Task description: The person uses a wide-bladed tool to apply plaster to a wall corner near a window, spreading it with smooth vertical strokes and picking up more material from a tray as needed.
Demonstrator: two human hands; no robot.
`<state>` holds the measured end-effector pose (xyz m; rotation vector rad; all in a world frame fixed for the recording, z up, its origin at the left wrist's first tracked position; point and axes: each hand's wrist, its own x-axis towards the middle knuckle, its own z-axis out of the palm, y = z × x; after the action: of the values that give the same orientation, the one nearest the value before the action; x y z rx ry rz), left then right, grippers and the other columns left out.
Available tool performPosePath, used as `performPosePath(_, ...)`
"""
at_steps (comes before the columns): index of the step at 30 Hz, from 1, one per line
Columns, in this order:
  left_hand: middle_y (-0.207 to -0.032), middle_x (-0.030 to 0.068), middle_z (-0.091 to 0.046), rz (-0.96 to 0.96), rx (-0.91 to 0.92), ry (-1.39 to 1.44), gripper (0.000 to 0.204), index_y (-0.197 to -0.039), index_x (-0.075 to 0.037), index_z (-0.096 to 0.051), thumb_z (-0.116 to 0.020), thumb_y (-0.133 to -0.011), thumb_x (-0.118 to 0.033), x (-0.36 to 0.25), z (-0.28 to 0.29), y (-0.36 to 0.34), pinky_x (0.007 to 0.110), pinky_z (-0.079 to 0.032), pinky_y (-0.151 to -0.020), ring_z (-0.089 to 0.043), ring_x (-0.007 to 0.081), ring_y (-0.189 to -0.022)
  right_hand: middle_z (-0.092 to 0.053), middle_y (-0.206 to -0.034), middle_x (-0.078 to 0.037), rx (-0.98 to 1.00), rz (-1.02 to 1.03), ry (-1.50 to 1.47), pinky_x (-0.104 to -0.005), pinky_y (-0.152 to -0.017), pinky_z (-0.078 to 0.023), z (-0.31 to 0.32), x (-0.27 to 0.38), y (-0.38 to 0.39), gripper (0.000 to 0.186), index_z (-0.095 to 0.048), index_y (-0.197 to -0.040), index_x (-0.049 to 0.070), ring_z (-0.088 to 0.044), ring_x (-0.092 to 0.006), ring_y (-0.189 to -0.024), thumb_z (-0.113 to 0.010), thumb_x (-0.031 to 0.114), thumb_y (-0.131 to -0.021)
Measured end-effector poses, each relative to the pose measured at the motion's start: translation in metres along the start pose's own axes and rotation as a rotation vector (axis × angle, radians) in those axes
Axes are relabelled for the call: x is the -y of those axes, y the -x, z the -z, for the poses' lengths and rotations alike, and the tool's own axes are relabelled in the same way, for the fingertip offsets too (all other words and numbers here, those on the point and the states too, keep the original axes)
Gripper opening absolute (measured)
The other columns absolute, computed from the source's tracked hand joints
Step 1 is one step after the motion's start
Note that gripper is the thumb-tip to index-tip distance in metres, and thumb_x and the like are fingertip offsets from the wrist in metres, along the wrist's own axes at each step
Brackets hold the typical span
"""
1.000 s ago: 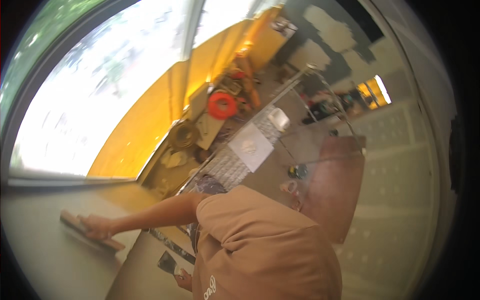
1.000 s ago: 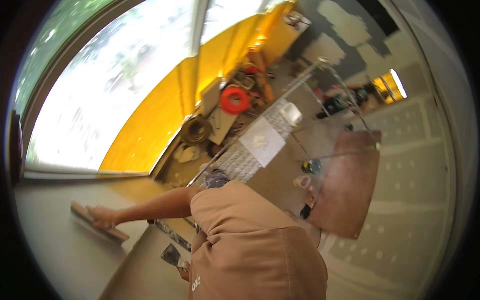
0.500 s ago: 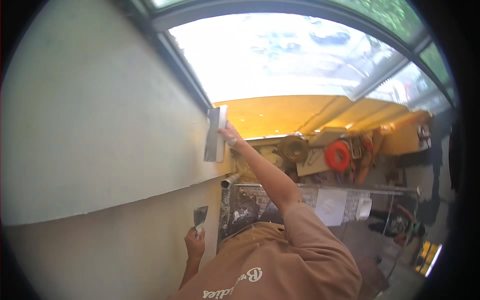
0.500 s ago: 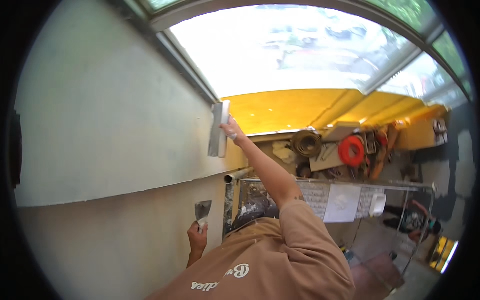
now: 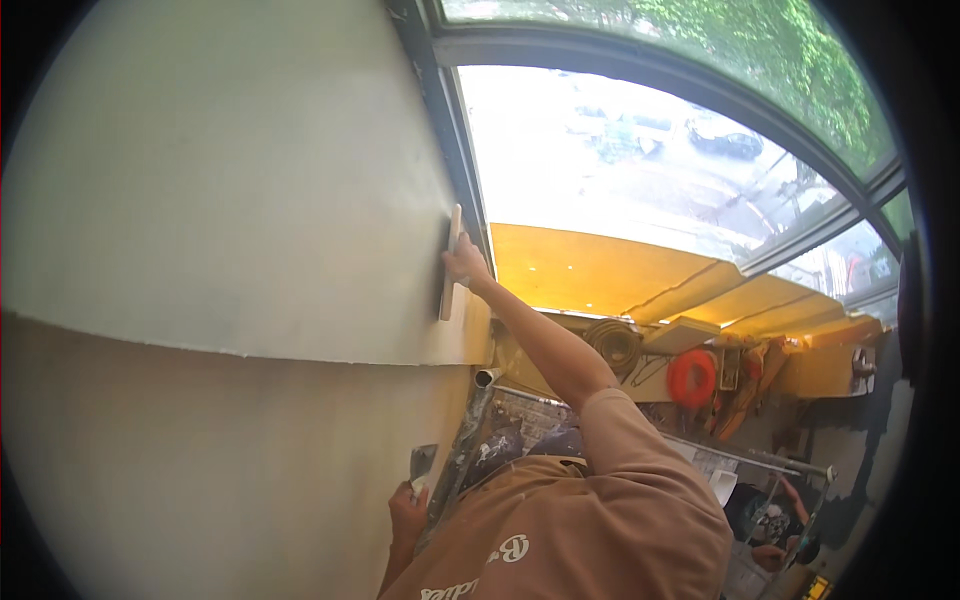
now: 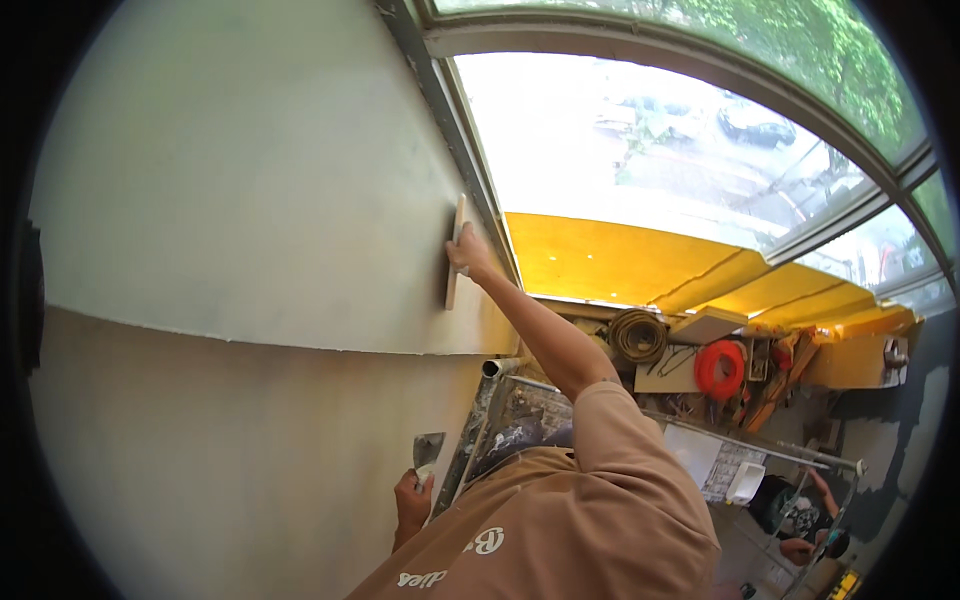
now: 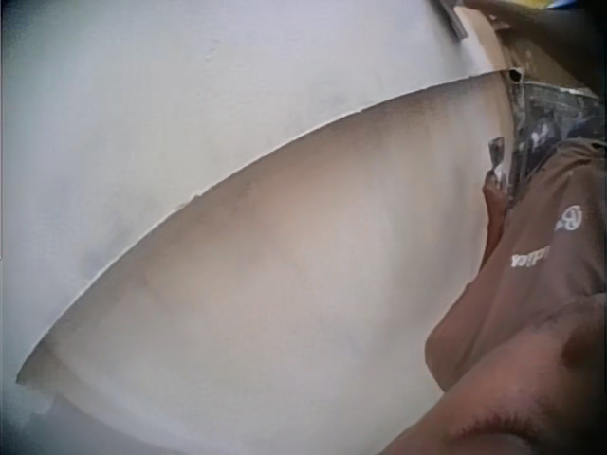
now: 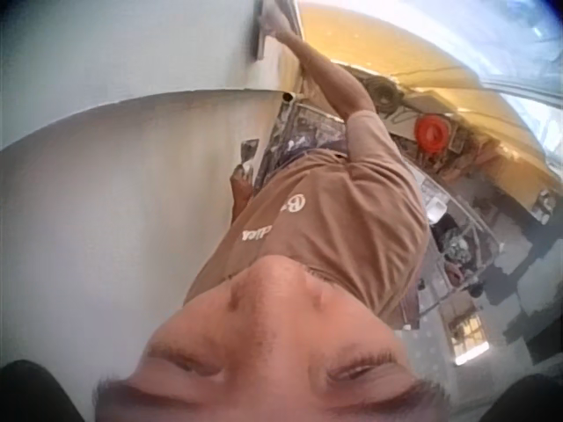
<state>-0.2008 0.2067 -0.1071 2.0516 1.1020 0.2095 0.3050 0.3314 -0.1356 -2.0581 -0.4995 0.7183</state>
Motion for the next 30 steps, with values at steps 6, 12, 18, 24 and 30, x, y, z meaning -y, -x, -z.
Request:
performPosePath(6, -0.08, 0.0225, -0.064, 0.065, -0.037, 0.005, 0.022, -0.09, 0.006, -0.064, -0.071, -0.09, -0.015, -0.006, -0.02, 0.003, 0.04, -0.049, -0.064, -0.065, 0.0356, -0.07, -0.066, -0.108, -0.024, -0.028, 0.31, -0.327, -0.0436, -0.089, -0.052, 0.066, 0.023, 0.022, 0.055, -0.044, -0.134, -0.002, -0.065, -0.0358, -0.102, -0.062, 0.024, -0.09)
performPosePath(12, -0.078, 0.0209, -0.065, 0.133, -0.026, -0.025, 0.023, -0.09, 0.005, -0.064, -0.072, -0.089, -0.016, -0.036, -0.029, 0.019, 0.04, -0.049, -0.063, -0.065, 0.0322, -0.067, -0.068, -0.109, -0.027, -0.052, 0.052, -0.235, -0.0463, -0.089, -0.051, -0.027, -0.153, -0.04, 0.058, -0.046, -0.139, 0.001, -0.067, -0.0407, -0.102, -0.061, 0.026, -0.088)
performPosePath(18, -0.071, 0.0148, -0.067, 0.124, -0.11, 0.019, 0.017, -0.088, 0.003, -0.067, -0.075, -0.089, -0.013, -0.018, -0.028, 0.049, 0.034, -0.049, -0.059, -0.066, 0.0187, -0.064, -0.069, -0.106, -0.024, 0.014, 0.106, -0.378, -0.0432, -0.086, -0.052, -0.081, -0.169, -0.062, 0.053, -0.051, -0.133, 0.0, -0.068, -0.0382, -0.099, -0.062, 0.027, -0.088)
performPosePath(24, -0.079, 0.0225, -0.065, 0.138, -0.082, 0.091, 0.021, -0.09, 0.005, -0.066, -0.072, -0.089, -0.015, -0.001, -0.033, 0.047, 0.038, -0.05, -0.065, -0.067, 0.0359, -0.072, -0.068, -0.098, -0.022, 0.014, 0.174, -0.445, -0.0422, -0.081, -0.052, -0.073, -0.138, -0.069, 0.048, -0.052, -0.127, -0.002, -0.068, -0.0332, -0.091, -0.062, 0.027, -0.09)
performPosePath(30, -0.073, 0.0177, -0.066, -0.002, -0.147, 0.016, 0.02, -0.087, 0.004, -0.065, -0.075, -0.088, -0.014, -0.009, -0.036, 0.04, 0.035, -0.048, -0.06, -0.065, 0.0212, -0.064, -0.067, -0.094, -0.022, 0.033, 0.204, -0.316, -0.042, -0.069, -0.057, -0.02, -0.055, -0.042, 0.045, -0.052, -0.121, -0.007, -0.071, -0.0343, -0.085, -0.06, 0.026, -0.092)
